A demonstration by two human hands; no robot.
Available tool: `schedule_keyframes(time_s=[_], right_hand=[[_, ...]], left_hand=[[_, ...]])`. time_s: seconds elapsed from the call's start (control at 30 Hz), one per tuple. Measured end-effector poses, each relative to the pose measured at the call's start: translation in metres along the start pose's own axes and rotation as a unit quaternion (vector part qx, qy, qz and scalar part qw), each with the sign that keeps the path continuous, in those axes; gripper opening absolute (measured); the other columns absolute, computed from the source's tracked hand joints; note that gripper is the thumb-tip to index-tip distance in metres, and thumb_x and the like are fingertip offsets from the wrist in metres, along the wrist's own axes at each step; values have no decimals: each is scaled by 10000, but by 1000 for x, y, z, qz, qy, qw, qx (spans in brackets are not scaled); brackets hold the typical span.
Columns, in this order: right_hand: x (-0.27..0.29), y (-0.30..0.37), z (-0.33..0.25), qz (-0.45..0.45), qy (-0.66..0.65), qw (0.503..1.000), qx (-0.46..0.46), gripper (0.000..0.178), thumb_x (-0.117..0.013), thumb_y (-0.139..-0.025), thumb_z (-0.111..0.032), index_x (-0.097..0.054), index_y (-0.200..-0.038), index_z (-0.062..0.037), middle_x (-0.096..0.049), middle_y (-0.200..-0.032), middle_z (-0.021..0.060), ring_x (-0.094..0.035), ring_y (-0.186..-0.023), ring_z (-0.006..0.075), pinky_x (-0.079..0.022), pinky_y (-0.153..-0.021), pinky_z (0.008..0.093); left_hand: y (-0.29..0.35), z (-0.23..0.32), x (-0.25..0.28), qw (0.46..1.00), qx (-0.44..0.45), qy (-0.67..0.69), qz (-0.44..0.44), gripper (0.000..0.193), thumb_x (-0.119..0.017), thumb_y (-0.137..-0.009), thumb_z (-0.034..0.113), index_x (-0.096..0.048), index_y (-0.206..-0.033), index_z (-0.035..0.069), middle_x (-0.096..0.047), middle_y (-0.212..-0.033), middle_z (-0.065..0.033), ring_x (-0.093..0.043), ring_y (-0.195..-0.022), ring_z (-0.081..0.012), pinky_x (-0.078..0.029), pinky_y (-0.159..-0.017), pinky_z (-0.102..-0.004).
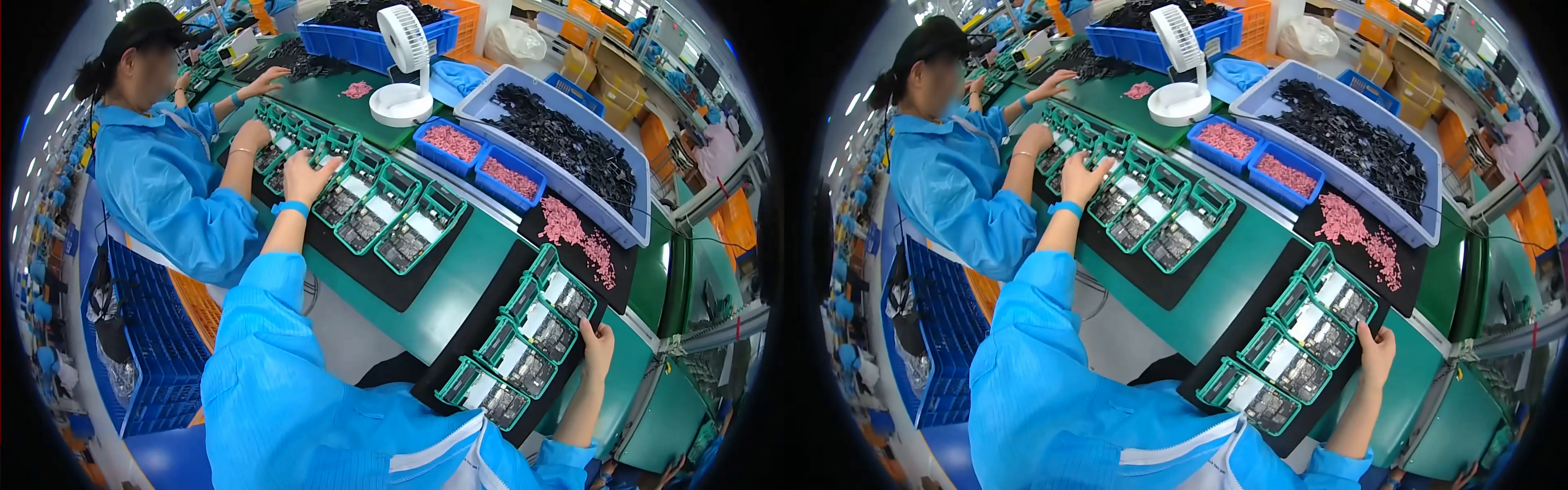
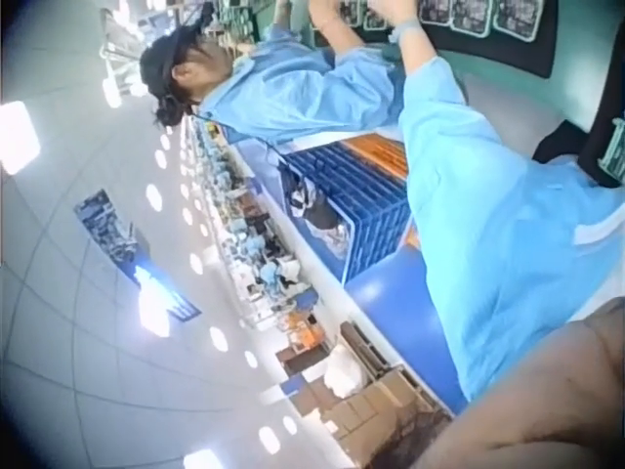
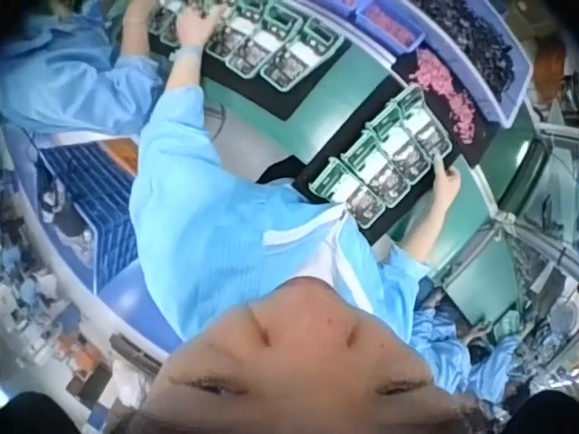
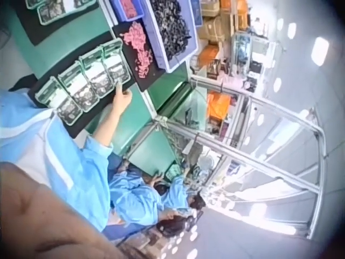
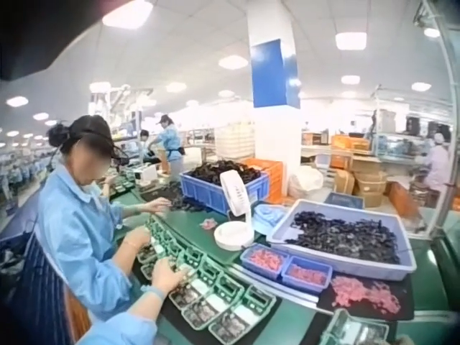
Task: The person assembles electronic components onto circuit boards by hand, taking components from a component tray and placing them into device housings on a conveyor belt.
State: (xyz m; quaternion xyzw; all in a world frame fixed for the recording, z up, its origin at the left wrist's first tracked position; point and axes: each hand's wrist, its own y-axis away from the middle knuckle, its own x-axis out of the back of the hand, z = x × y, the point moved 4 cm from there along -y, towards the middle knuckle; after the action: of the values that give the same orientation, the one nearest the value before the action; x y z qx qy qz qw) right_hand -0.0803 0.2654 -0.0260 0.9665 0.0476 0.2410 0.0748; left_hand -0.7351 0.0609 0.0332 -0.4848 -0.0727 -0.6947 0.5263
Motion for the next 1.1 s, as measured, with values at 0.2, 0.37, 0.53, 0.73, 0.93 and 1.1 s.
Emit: schedule_keyframes(time_s=[0.2,0.37,0.53,0.73,0.93,1.1], right_hand=[[-11,31,-13,34,-246,969,19,385,-686,-813,-47,-519,-1146,53,-617,-1076,112,-586,-955,191,-451,-869,310],[54,64,45,118,-349,930,21,416,-708,-826,-107,-531,-1185,7,-623,-1099,100,-606,-938,201,-488,-835,334],[157,99,113,293,-379,878,3,395,-717,-830,-154,-564,-1146,25,-608,-1104,135,-605,-912,230,-515,-803,354],[260,142,155,448,-403,796,-51,360,-721,-803,-202,-644,-1049,50,-656,-1030,134,-623,-896,251,-515,-819,399],[292,127,208,672,-265,690,-39,391,-801,-685,-140,-646,-947,105,-656,-970,145,-593,-813,214,-498,-722,363],[311,118,199,661,-138,738,-24,322,-779,-714,-115,-657,-951,66,-686,-912,132,-627,-784,212,-495,-754,371]], left_hand=[[43,-17,8,994,2,-49,97,574,-693,-797,441,-602,-1087,-46,-584,-1088,-242,-527,-1073,-395,-398,-956,-463],[89,-22,4,995,23,-28,94,626,-658,-840,395,-528,-1191,-106,-561,-1166,-285,-501,-1147,-408,-364,-1016,-468],[74,-26,18,982,112,-148,29,427,-550,-910,354,-621,-1070,-35,-591,-1137,-231,-545,-1052,-408,-428,-913,-500],[40,-40,6,934,21,-356,-10,394,-411,-949,306,-679,-837,40,-688,-822,-187,-669,-760,-421,-542,-659,-527],[19,-72,2,959,165,-224,-56,924,-255,-859,766,-690,-1009,-35,-643,-1070,-287,-614,-1009,-459,-479,-874,-544],[36,-64,21,950,147,-274,-15,911,-283,-847,778,-674,-1018,-27,-629,-1071,-306,-611,-987,-449,-477,-839,-553]])
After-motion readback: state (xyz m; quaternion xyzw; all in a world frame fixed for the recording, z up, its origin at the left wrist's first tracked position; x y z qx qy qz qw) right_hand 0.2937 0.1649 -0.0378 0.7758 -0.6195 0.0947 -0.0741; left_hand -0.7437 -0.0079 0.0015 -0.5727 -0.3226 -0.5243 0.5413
